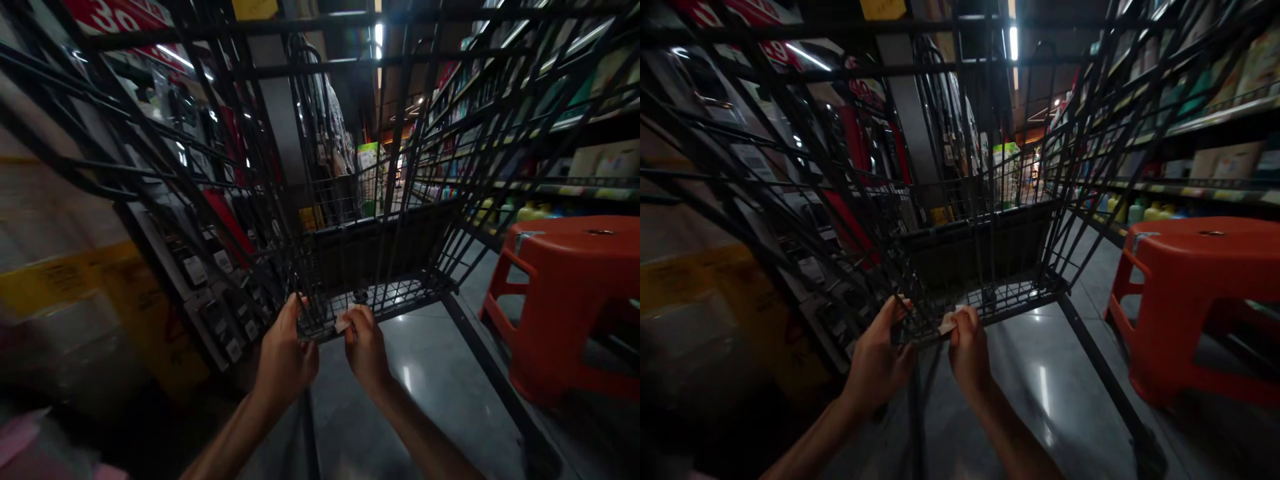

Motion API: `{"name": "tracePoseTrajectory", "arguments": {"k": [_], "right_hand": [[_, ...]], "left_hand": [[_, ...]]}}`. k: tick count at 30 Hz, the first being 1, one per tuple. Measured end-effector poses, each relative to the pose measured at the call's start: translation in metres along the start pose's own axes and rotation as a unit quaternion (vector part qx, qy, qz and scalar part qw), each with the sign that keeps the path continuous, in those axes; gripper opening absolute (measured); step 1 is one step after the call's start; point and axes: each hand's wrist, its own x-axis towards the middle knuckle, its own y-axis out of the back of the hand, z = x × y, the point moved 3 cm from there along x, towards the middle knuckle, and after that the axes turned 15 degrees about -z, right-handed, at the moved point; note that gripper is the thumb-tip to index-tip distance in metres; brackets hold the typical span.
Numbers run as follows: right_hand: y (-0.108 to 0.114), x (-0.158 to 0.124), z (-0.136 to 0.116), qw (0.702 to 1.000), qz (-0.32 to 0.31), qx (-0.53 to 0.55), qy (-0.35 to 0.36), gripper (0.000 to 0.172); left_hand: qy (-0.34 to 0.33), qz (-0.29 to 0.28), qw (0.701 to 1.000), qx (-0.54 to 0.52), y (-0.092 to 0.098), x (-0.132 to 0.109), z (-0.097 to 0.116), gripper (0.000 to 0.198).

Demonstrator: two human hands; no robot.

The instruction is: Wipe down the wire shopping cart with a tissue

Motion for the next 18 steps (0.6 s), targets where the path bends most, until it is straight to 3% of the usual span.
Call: {"name": "tracePoseTrajectory", "arguments": {"k": [10, 14, 18], "right_hand": [[-0.013, -0.001, -0.003, 0.994, -0.064, -0.055, 0.076, 0.028], [-0.004, -0.007, -0.009, 0.986, -0.100, -0.094, 0.096, 0.031], [0.017, 0.002, -0.034, 0.977, -0.127, -0.129, 0.113, 0.033]], "left_hand": [[0.108, 0.078, 0.991, -0.026, 0.003, 0.005, -0.023, 0.022], [0.119, 0.096, 0.987, -0.040, 0.003, 0.008, -0.027, 0.022], [0.116, 0.115, 0.985, -0.046, -0.001, 0.007, -0.031, 0.023]]}}
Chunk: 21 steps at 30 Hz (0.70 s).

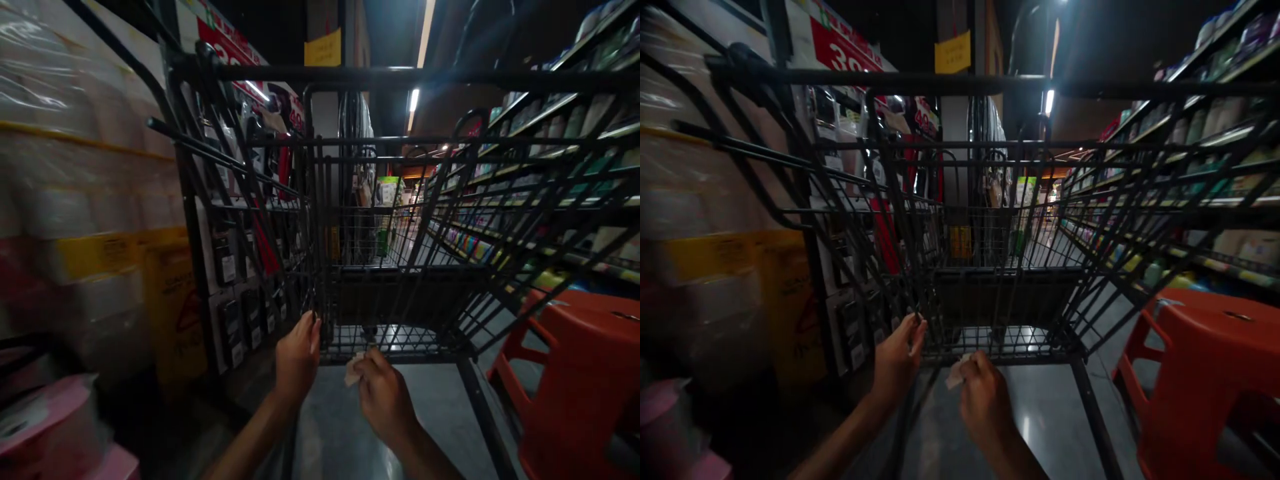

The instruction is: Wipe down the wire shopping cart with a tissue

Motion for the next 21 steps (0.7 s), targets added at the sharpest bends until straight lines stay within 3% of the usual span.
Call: {"name": "tracePoseTrajectory", "arguments": {"k": [2, 6, 13, 21], "right_hand": [[0.017, 0.016, -0.012, 0.999, -0.003, -0.037, 0.012, 0.031], [0.037, 0.044, -0.021, 0.992, 0.071, -0.099, 0.032, 0.028], [0.013, 0.029, 0.007, 0.983, 0.137, -0.100, 0.073, 0.032], [0.013, 0.023, 0.011, 0.986, 0.119, -0.090, 0.081, 0.030]], "left_hand": [[0.000, 0.007, 1.000, -0.001, -0.002, -0.001, -0.002, 0.023], [0.005, 0.018, 1.000, 0.002, -0.006, -0.001, -0.002, 0.024], [0.015, 0.022, 1.000, 0.005, -0.006, -0.002, 0.000, 0.026], [0.015, -0.008, 1.000, -0.002, 0.002, -0.001, 0.002, 0.027]]}}
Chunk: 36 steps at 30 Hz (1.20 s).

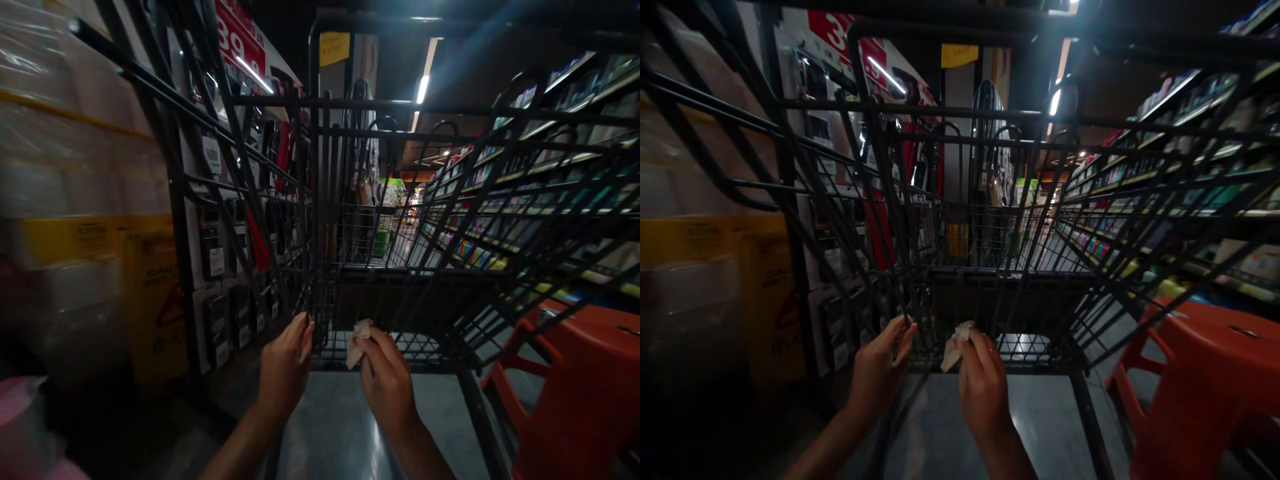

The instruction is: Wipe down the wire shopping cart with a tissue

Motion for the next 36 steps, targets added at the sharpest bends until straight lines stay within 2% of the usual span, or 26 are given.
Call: {"name": "tracePoseTrajectory", "arguments": {"k": [2, 5, 8, 11, 12, 14, 16, 20, 26, 31, 36], "right_hand": [[-0.005, -0.006, 0.002, 1.000, -0.010, -0.001, -0.014, 0.030], [-0.012, -0.018, 0.001, 0.997, -0.069, 0.017, -0.035, 0.033], [-0.003, -0.020, -0.007, 0.995, -0.089, 0.031, -0.032, 0.034], [0.026, 0.001, -0.018, 0.999, -0.021, 0.022, -0.019, 0.030], [0.037, 0.012, -0.021, 0.999, 0.022, 0.015, -0.023, 0.030], [0.053, 0.036, -0.025, 0.995, 0.088, 0.007, -0.038, 0.037], [0.059, 0.057, -0.029, 0.993, 0.116, 0.003, -0.027, 0.043], [0.048, 0.074, -0.036, 0.995, 0.100, -0.012, 0.000, 0.035], [0.034, 0.061, -0.041, 0.998, 0.057, 0.020, -0.022, 0.034], [0.026, 0.055, -0.030, 0.998, 0.028, 0.025, -0.050, 0.028], [0.009, 0.034, -0.024, 0.997, -0.047, -0.009, -0.064, 0.026]], "left_hand": [[-0.001, 0.001, 1.000, -0.002, 0.000, 0.000, 0.000, 0.026], [-0.005, 0.001, 1.000, -0.004, 0.000, 0.001, 0.000, 0.025], [-0.008, 0.001, 1.000, -0.006, 0.000, 0.000, 0.000, 0.027], [-0.005, -0.002, 1.000, -0.008, -0.001, 0.000, 0.000, 0.027], [-0.003, -0.003, 1.000, -0.009, -0.002, -0.001, 0.000, 0.027], [0.000, -0.004, 1.000, -0.011, -0.003, -0.001, 0.000, 0.027], [-0.001, -0.005, 1.000, -0.013, -0.003, -0.001, 0.000, 0.027], [-0.009, -0.010, 1.000, -0.013, -0.001, -0.001, 0.001, 0.026], [-0.011, -0.019, 1.000, -0.019, -0.001, -0.002, 0.002, 0.023], [-0.003, -0.015, 1.000, -0.021, -0.003, -0.001, 0.001, 0.024], [-0.003, -0.017, 1.000, -0.022, -0.003, -0.001, 0.001, 0.023]]}}
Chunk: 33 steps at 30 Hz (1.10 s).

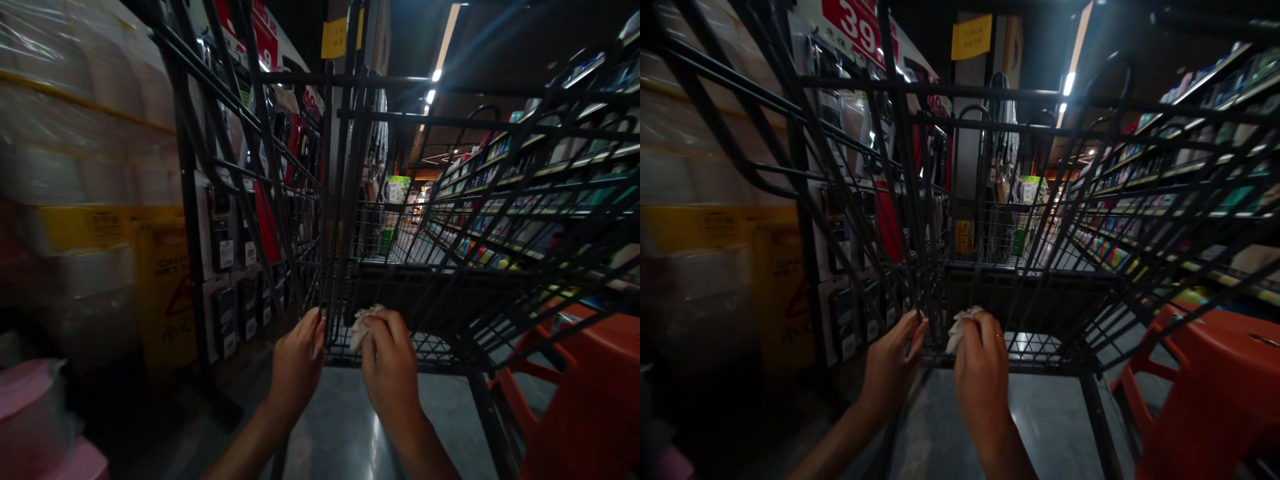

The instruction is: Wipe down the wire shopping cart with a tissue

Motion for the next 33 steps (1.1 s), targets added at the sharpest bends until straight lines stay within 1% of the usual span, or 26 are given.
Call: {"name": "tracePoseTrajectory", "arguments": {"k": [3, 4, 5, 7, 9, 11, 12, 14, 16, 19, 21, 24, 28, 30, 33], "right_hand": [[-0.001, -0.010, -0.002, 0.997, -0.067, -0.007, -0.028, 0.027], [0.002, -0.011, -0.004, 0.996, -0.079, -0.005, -0.037, 0.026], [0.008, -0.011, -0.007, 0.996, -0.078, -0.003, -0.041, 0.025], [0.025, -0.004, -0.017, 0.999, -0.040, -0.002, -0.026, 0.022], [0.042, 0.008, -0.027, 0.999, 0.027, -0.002, 0.020, 0.021], [0.053, 0.021, -0.035, 0.993, 0.095, 0.002, 0.068, 0.022], [0.055, 0.027, -0.038, 0.989, 0.120, 0.006, 0.085, 0.023], [0.052, 0.036, -0.040, 0.986, 0.138, 0.016, 0.095, 0.026], [0.044, 0.039, -0.042, 0.989, 0.125, 0.021, 0.082, 0.028], [0.034, 0.038, -0.045, 0.993, 0.102, 0.019, 0.055, 0.026], [0.033, 0.037, -0.047, 0.993, 0.107, 0.011, 0.046, 0.022], [0.034, 0.042, -0.048, 0.990, 0.134, -0.010, 0.033, 0.009], [0.033, 0.049, -0.043, 0.988, 0.150, -0.014, 0.031, 0.020], [0.028, 0.047, -0.040, 0.988, 0.149, -0.007, 0.035, 0.021], [0.014, 0.035, -0.031, 0.993, 0.115, 0.009, 0.024, 0.019]], "left_hand": [[0.000, 0.000, 1.000, -0.003, 0.000, 0.000, 0.001, 0.023], [0.001, 0.000, 1.000, -0.003, 0.000, 0.000, 0.001, 0.022], [0.002, 0.001, 1.000, -0.004, 0.000, 0.000, 0.001, 0.022], [0.004, -0.001, 1.000, -0.006, 0.000, 0.000, 0.002, 0.022], [0.008, -0.003, 1.000, -0.007, 0.000, 0.001, 0.002, 0.021], [0.010, -0.007, 1.000, -0.006, 0.000, 0.000, 0.002, 0.021], [0.010, -0.009, 1.000, -0.006, 0.001, 0.000, 0.002, 0.021], [0.009, -0.012, 1.000, -0.007, 0.001, -0.001, 0.003, 0.022], [0.007, -0.015, 1.000, -0.010, 0.002, -0.001, 0.003, 0.022], [0.004, -0.018, 1.000, -0.017, 0.003, -0.002, 0.005, 0.024], [0.003, -0.021, 1.000, -0.020, 0.003, -0.002, 0.005, 0.025], [0.009, -0.019, 1.000, -0.020, 0.002, -0.001, 0.005, 0.024], [0.016, -0.011, 1.000, -0.017, 0.001, 0.000, 0.003, 0.023], [0.013, -0.011, 1.000, -0.018, 0.001, 0.000, 0.002, 0.024], [0.014, -0.008, 1.000, -0.017, 0.001, 0.000, 0.002, 0.024]]}}
